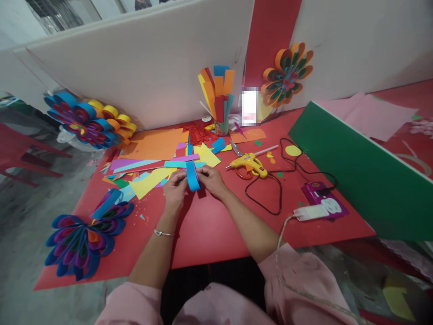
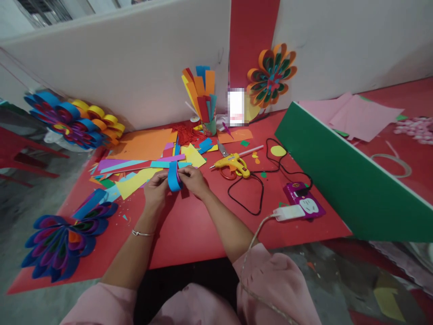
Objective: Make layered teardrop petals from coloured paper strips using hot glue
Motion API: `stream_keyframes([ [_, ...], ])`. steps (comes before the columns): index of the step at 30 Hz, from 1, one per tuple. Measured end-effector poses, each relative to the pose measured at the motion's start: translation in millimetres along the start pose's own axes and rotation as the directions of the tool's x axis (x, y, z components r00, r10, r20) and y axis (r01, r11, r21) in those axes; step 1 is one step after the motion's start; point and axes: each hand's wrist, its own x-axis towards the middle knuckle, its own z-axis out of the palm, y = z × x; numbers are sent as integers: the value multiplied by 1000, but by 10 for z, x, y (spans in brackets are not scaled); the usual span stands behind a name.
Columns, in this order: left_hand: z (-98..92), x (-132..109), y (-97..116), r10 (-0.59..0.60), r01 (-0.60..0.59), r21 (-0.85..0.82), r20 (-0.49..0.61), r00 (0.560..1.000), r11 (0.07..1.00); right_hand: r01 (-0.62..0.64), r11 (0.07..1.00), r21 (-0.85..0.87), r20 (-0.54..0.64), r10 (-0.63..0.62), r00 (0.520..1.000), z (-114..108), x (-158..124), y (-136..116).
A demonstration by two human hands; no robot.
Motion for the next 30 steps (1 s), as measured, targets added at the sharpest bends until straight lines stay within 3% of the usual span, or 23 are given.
stream_keyframes([
  [8,22,-30,-31,-24,24,13,-30,999,1000,63,994,-92,-16,-65,998,10,-13,12],
  [22,-13,-73,29,108,-87,292,-57,993,953,103,991,-87,-19,-105,994,79,-40,56],
  [30,-34,-73,121,22,-16,207,-24,999,978,77,997,-26,11,-77,997,71,-27,75],
])
